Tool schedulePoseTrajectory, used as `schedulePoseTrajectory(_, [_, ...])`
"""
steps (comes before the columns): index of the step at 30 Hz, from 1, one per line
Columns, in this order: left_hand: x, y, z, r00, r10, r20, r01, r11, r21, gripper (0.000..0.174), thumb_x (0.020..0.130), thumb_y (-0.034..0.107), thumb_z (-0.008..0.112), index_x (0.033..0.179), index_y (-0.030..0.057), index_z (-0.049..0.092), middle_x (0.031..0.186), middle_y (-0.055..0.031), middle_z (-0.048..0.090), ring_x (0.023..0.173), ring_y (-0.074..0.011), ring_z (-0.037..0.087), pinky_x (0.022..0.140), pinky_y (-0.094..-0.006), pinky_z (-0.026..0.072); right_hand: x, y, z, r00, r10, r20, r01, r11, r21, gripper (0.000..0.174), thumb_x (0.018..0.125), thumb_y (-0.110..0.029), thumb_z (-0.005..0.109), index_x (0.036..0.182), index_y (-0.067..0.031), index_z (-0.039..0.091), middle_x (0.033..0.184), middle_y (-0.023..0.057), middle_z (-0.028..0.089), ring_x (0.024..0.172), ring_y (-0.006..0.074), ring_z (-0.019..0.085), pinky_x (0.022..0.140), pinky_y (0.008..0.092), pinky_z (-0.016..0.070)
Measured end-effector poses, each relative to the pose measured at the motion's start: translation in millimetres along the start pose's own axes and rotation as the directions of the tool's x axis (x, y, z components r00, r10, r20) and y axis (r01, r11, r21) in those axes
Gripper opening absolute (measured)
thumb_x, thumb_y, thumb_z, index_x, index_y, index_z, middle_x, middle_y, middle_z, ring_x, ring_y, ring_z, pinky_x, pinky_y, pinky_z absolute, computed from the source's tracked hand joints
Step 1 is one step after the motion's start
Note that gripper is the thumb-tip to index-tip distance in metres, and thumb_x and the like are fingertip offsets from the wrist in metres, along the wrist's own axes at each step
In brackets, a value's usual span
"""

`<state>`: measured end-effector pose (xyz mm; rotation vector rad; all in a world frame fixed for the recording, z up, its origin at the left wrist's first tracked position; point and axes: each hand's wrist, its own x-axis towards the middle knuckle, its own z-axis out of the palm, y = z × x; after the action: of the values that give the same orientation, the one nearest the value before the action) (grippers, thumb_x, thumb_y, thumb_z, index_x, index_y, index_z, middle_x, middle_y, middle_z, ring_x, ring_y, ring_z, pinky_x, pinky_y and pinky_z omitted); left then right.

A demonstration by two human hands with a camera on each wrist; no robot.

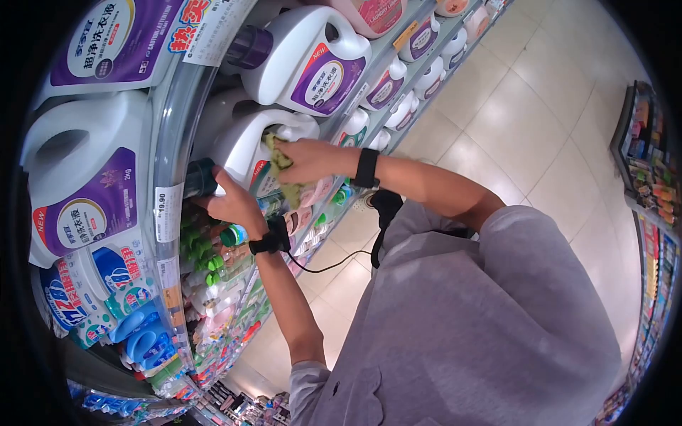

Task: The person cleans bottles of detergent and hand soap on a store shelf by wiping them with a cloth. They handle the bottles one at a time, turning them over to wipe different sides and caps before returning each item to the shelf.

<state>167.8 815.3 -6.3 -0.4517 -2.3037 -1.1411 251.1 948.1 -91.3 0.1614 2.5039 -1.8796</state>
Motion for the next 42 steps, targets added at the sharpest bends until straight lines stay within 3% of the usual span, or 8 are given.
schedulePoseTrajectory(7, [0,3,-1,0.999,0.038,0.001,-0.038,0.999,0.020,0.063,0.086,0.027,0.067,0.131,-0.0127,0.046,0.127,-0.0289,0.057,0.114,-0.0390,0.056,0.100,-0.0433,0.0399,-22,3,5,0.997,0.074,-0.006,-0.074,0.987,-0.144,0.064,0.083,-0.034,0.060,0.129,0.0081,0.043,0.069,0.0186,0.064,0.066,0.0368,0.065,0.061,0.0447,0.0501])
schedulePoseTrajectory(8, [1,-4,2,0.990,0.132,-0.057,-0.129,0.990,0.053,0.054,0.083,0.023,0.071,0.118,-0.0126,0.051,0.106,-0.0266,0.066,0.093,-0.0353,0.066,0.085,-0.0422,0.0488,-23,4,5,0.997,0.073,-0.010,-0.073,0.991,-0.110,0.066,0.083,-0.034,0.060,0.131,0.0083,0.042,0.069,0.0185,0.064,0.066,0.0365,0.065,0.061,0.0447,0.0500])
schedulePoseTrajectory(10, [2,-5,4,0.994,0.090,-0.057,-0.089,0.996,0.026,0.054,0.083,0.024,0.071,0.117,-0.0125,0.051,0.107,-0.0268,0.066,0.093,-0.0359,0.066,0.085,-0.0424,0.0486,-21,-3,9,1.000,0.010,0.016,-0.010,0.999,-0.033,0.071,0.083,-0.033,0.060,0.135,0.0101,0.039,0.071,0.0197,0.064,0.068,0.0358,0.065,0.061,0.0440,0.0497])
schedulePoseTrajectory(18, [0,-1,-1,0.999,0.035,0.001,-0.035,0.999,-0.004,0.062,0.087,0.029,0.066,0.130,-0.0113,0.047,0.121,-0.0260,0.061,0.109,-0.0353,0.059,0.096,-0.0424,0.0427,-15,21,3,0.991,0.073,-0.109,-0.089,0.984,-0.155,0.060,0.083,-0.033,0.059,0.134,-0.0037,0.048,0.080,0.0196,0.067,0.076,0.0381,0.065,0.068,0.0457,0.0501])
schedulePoseTrajectory(30, [2,-13,-2,0.999,0.011,0.033,-0.011,1.000,0.002,0.066,0.084,0.028,0.068,0.132,-0.0105,0.044,0.116,-0.0254,0.064,0.104,-0.0346,0.061,0.095,-0.0409,0.0431,-24,16,7,0.996,0.011,-0.092,0.007,0.980,0.199,0.052,0.081,-0.030,0.061,0.125,-0.0035,0.053,0.081,0.0198,0.067,0.076,0.0393,0.065,0.068,0.0456,0.0505])
schedulePoseTrajectory(33, [1,-19,-5,0.998,0.019,0.064,-0.020,1.000,0.013,0.067,0.084,0.028,0.067,0.134,-0.0098,0.042,0.115,-0.0254,0.064,0.104,-0.0347,0.062,0.095,-0.0402,0.0433,-36,-25,4,0.981,-0.139,-0.138,0.163,0.970,0.183,0.056,0.081,-0.021,0.062,0.133,-0.0031,0.051,0.077,0.0177,0.065,0.068,0.0308,0.066,0.063,0.0364,0.0502])
schedulePoseTrajectory(38, [3,-26,-6,0.993,0.087,0.076,-0.092,0.994,0.062,0.069,0.085,0.028,0.066,0.137,-0.0087,0.038,0.118,-0.0254,0.062,0.106,-0.0354,0.061,0.096,-0.0394,0.0424,-8,-42,-3,0.902,-0.273,-0.335,0.225,0.958,-0.176,0.051,0.079,-0.022,0.061,0.127,-0.0043,0.053,0.072,0.0185,0.065,0.069,0.0399,0.063,0.062,0.0442,0.0501])
schedulePoseTrajectory(42, [3,-22,-11,0.990,0.071,0.122,-0.078,0.995,0.056,0.074,0.087,0.031,0.064,0.141,-0.0076,0.033,0.123,-0.0260,0.059,0.110,-0.0356,0.059,0.098,-0.0389,0.0408,-7,-47,-19,0.912,-0.031,-0.410,0.031,0.999,-0.007,0.052,0.079,-0.025,0.063,0.126,-0.0041,0.054,0.075,0.0187,0.066,0.070,0.0390,0.065,0.064,0.0446,0.0512])
